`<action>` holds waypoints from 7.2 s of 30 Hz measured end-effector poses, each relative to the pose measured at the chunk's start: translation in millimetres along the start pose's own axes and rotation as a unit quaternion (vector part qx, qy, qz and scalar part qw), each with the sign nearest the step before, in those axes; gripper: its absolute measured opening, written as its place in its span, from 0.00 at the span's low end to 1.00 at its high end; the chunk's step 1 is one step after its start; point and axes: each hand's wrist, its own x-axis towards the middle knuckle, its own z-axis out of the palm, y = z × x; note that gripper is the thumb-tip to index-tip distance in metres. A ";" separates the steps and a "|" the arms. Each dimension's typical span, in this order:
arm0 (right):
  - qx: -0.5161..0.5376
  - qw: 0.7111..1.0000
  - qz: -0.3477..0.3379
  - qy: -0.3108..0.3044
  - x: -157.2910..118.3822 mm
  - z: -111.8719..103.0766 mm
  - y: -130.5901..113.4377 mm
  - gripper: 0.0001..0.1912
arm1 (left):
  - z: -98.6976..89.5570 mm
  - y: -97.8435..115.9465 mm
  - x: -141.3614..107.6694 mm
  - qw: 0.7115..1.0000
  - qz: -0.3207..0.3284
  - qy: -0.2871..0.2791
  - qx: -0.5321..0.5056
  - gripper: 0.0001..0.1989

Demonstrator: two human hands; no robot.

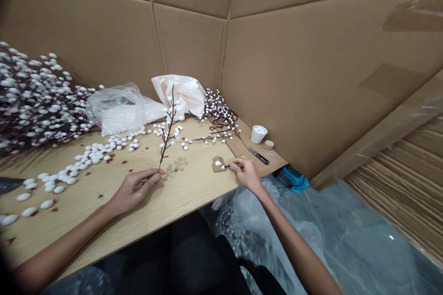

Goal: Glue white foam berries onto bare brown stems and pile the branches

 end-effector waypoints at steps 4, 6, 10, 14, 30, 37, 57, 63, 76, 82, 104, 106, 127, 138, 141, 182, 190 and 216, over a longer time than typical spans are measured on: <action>-0.012 1.000 -0.005 -0.001 3.3 -2.4 -0.4 0.13 | 0.0 2.9 -0.8 1.000 -0.012 0.007 -0.021 0.16; -0.011 1.000 -0.009 0.008 1.9 -3.4 -5.5 0.15 | 0.5 3.9 -1.8 0.999 -0.026 0.012 -0.044 0.16; 0.007 0.997 -0.037 0.068 -4.0 1.2 -31.1 0.17 | 2.3 3.8 -3.9 0.994 -0.051 0.025 -0.095 0.16; 0.056 0.996 -0.066 0.023 -7.2 23.9 -72.4 0.16 | 3.0 3.7 -4.8 0.986 -0.063 0.034 -0.153 0.15; 0.253 0.948 -0.090 -0.170 24.1 166.4 -149.1 0.09 | -8.9 9.7 -4.2 0.979 -0.037 0.105 -0.170 0.16; 0.228 0.956 -0.121 -0.137 32.6 157.7 -166.4 0.09 | -49.1 16.5 3.3 0.991 -0.057 0.074 -0.093 0.14; 0.299 0.875 -0.216 -0.313 42.2 166.9 -227.0 0.13 | -113.6 73.2 12.7 0.947 0.048 0.267 -0.170 0.10; 0.139 0.879 -0.233 -0.393 81.3 202.1 -208.3 0.20 | -146.0 105.0 30.2 0.931 0.116 0.306 -0.161 0.07; -0.035 0.931 -0.207 -0.298 87.8 302.0 -183.3 0.04 | -145.6 124.3 51.6 0.918 0.170 0.325 -0.148 0.08; 0.069 0.941 -0.189 -0.271 95.4 290.7 -193.4 0.05 | -146.3 122.0 51.2 0.923 0.173 0.315 -0.138 0.07; 0.460 0.818 -0.316 -0.140 93.6 98.5 -286.6 0.07 | -119.6 140.9 54.6 0.906 0.181 0.369 -0.100 0.06; 0.456 0.814 -0.335 -0.129 91.2 96.4 -286.8 0.08 | -117.7 142.2 53.7 0.907 0.178 0.372 -0.087 0.06; 0.436 0.816 -0.348 -0.151 78.8 92.3 -289.1 0.08 | -114.4 144.4 51.7 0.909 0.187 0.364 -0.081 0.06; 0.438 0.826 -0.331 -0.124 78.2 100.3 -288.7 0.10 | -114.9 143.3 51.4 0.905 0.197 0.374 -0.057 0.05; 0.443 0.824 -0.330 -0.122 79.0 102.1 -288.1 0.11 | -114.9 143.1 51.2 0.904 0.200 0.375 -0.055 0.06; 0.280 0.863 -0.276 -0.316 95.8 83.3 -280.1 0.19 | -133.7 122.9 63.8 0.920 0.152 0.309 -0.187 0.08; 0.280 0.839 -0.228 -0.408 89.9 109.6 -282.5 0.14 | -142.2 113.0 64.2 0.907 0.140 0.314 -0.242 0.07; 0.180 0.889 -0.271 -0.323 67.1 157.6 -283.2 0.05 | -184.4 116.8 33.5 0.885 0.108 0.371 -0.257 0.11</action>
